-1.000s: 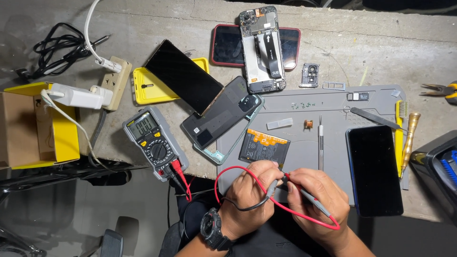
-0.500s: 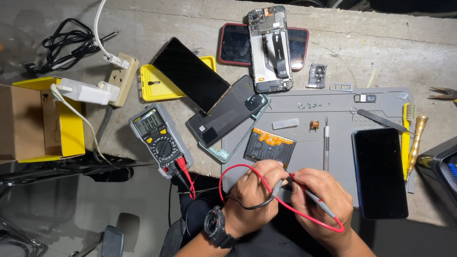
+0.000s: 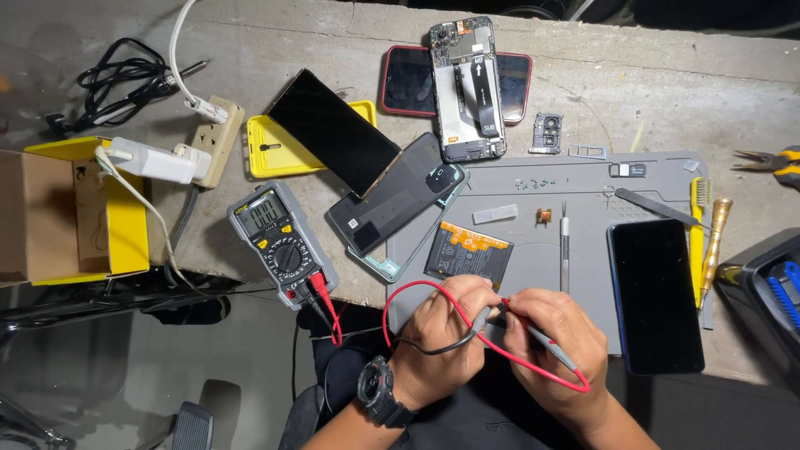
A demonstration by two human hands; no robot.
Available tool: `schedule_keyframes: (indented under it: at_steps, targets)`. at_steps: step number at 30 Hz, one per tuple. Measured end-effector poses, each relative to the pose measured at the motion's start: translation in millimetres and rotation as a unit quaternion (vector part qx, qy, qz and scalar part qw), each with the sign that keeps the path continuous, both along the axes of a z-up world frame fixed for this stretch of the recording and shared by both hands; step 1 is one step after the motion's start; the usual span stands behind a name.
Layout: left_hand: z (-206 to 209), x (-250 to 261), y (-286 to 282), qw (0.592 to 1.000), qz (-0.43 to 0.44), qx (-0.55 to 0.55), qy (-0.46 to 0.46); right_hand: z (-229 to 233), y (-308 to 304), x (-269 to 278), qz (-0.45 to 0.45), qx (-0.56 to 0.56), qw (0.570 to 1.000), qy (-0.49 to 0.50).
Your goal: The person uses a precision screwdriver to scrape a contact point on a smartphone battery. They then use a multimeter with red and black probes to test the electrical continuity of the battery terminals.
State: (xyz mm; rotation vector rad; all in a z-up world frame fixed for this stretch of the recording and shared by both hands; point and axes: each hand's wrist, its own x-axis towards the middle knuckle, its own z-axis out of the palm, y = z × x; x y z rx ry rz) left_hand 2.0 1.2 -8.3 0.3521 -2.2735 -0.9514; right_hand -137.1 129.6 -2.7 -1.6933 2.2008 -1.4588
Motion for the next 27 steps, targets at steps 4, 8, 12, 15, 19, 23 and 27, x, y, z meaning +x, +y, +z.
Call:
schedule_keyframes:
  at_steps: [4, 8, 12, 15, 19, 23, 27]
  targets:
    - [7, 0, 0, 1.000, 0.003, 0.000, 0.013, 2, 3, 1, 0.003, -0.001, 1.000, 0.004]
    - [30, 2, 2, 1.000, -0.006, 0.020, 0.005, 26, 6, 4, 0.028, -0.035, 0.999, 0.015]
    - [37, 10, 15, 0.998, -0.011, 0.067, 0.008, 40, 21, 2, 0.105, -0.039, 0.993, 0.021]
    - [58, 15, 13, 0.981, -0.066, 0.181, 0.009, 28, 22, -1, 0.084, -0.085, 0.992, 0.028]
    - [75, 33, 8, 0.953, -0.143, 0.263, -0.038, 47, 14, 1, 0.107, -0.051, 0.990, 0.071]
    - [72, 37, 12, 0.940, -0.159, 0.301, 0.008, 25, 23, 5, 0.109, -0.044, 0.993, 0.019]
    - [73, 37, 14, 0.976, -0.121, 0.177, 0.030, 33, 26, 6, 0.060, 0.019, 0.998, 0.008]
